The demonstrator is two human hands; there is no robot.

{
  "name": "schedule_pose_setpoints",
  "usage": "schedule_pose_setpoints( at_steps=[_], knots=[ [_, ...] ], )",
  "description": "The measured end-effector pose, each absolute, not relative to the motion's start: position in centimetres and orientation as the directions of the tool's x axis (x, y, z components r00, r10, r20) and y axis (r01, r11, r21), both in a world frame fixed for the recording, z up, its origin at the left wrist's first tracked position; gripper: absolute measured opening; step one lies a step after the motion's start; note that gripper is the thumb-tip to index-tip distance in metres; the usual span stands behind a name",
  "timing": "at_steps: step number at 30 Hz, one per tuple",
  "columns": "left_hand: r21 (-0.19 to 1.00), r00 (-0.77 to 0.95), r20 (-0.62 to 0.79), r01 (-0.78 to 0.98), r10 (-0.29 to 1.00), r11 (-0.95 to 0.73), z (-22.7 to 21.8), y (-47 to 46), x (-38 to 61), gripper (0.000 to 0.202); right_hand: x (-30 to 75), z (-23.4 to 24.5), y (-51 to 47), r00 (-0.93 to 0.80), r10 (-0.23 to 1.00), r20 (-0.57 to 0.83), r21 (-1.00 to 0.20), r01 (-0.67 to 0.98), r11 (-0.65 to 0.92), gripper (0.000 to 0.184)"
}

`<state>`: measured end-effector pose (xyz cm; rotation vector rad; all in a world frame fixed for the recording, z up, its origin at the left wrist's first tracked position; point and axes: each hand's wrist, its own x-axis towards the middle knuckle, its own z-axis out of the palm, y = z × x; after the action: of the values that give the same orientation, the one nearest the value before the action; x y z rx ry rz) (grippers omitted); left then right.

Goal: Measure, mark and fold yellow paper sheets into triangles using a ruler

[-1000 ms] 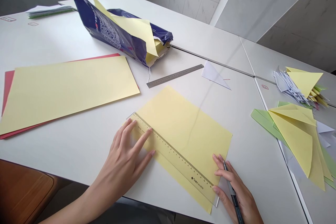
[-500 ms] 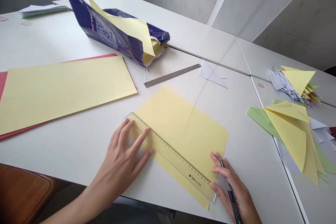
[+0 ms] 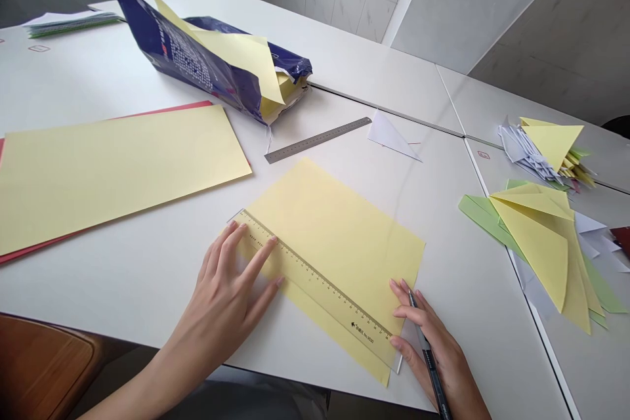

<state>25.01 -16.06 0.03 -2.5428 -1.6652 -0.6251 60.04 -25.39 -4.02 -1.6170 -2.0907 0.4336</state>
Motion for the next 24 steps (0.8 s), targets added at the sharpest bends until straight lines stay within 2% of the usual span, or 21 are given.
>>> schedule_pose_setpoints(
  at_steps=[15,24],
  knots=[
    [0.161,0.353,0.350,0.890,0.868,-0.427,0.1,-16.1,25.1,0.048,59.6,-3.6,-25.1,-0.265,0.940,0.215,-0.462,0.820,0.337,0.020],
    [0.154,0.374,0.351,0.882,0.859,-0.446,0.0,-15.7,24.9,0.048,58.0,-1.6,-25.1,-0.140,0.986,0.095,-0.551,0.817,0.169,0.018]
  ],
)
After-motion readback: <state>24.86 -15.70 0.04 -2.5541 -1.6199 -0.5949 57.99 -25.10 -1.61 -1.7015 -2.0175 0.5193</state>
